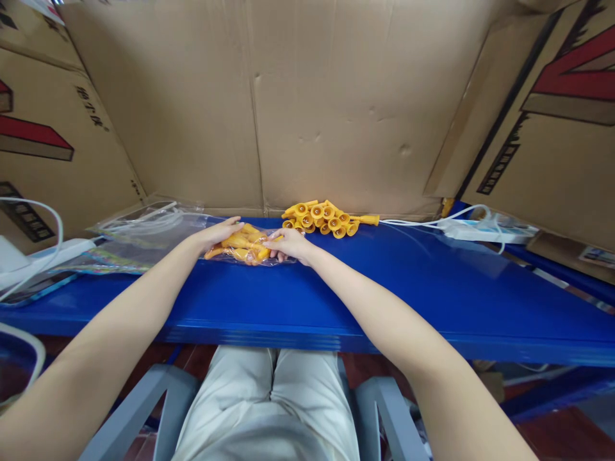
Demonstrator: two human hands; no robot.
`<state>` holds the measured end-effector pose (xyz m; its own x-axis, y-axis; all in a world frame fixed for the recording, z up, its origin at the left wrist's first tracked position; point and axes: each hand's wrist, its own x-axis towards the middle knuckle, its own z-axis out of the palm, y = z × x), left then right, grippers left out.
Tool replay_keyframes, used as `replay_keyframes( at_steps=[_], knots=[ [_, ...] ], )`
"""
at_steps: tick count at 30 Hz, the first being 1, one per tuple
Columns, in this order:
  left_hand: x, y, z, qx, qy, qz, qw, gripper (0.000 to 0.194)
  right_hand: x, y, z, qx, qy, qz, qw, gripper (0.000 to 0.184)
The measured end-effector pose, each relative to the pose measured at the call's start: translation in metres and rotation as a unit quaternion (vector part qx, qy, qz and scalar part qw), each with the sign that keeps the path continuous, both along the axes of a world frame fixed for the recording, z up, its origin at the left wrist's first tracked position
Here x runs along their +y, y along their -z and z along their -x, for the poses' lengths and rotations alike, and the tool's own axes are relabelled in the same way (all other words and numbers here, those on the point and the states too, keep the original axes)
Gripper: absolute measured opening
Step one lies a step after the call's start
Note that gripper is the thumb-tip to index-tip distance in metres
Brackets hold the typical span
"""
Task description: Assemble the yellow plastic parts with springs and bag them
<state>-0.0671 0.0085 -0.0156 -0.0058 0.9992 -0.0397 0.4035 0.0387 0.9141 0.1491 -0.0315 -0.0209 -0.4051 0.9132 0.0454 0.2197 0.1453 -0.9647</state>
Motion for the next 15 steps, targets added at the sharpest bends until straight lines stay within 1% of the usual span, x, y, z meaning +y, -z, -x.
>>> replay_keyframes(
  at_steps=[3,5,8,10,15],
  knots=[
    [0.0,-0.001,0.0,-0.01,0.002,0.017,1.0,0.061,-0.004,-0.005,-0.002,-0.051,0.018,-0.018,0.998,0.019],
    [0.001,-0.002,0.001,-0.014,-0.001,0.021,1.0,0.06,-0.007,-0.009,-0.004,-0.09,0.018,-0.027,0.995,0.02],
    [0.003,-0.002,0.002,-0.004,-0.009,0.025,1.0,0.058,-0.011,-0.015,-0.008,-0.117,-0.027,-0.023,0.992,0.02],
    [0.004,-0.001,0.003,-0.001,-0.016,0.025,1.0,0.057,-0.01,-0.017,-0.011,-0.1,-0.057,0.0,0.993,0.018],
    [0.006,0.001,0.004,-0.014,-0.018,0.028,0.999,0.058,0.001,-0.014,-0.019,-0.016,-0.111,0.065,0.992,0.026]
  ],
)
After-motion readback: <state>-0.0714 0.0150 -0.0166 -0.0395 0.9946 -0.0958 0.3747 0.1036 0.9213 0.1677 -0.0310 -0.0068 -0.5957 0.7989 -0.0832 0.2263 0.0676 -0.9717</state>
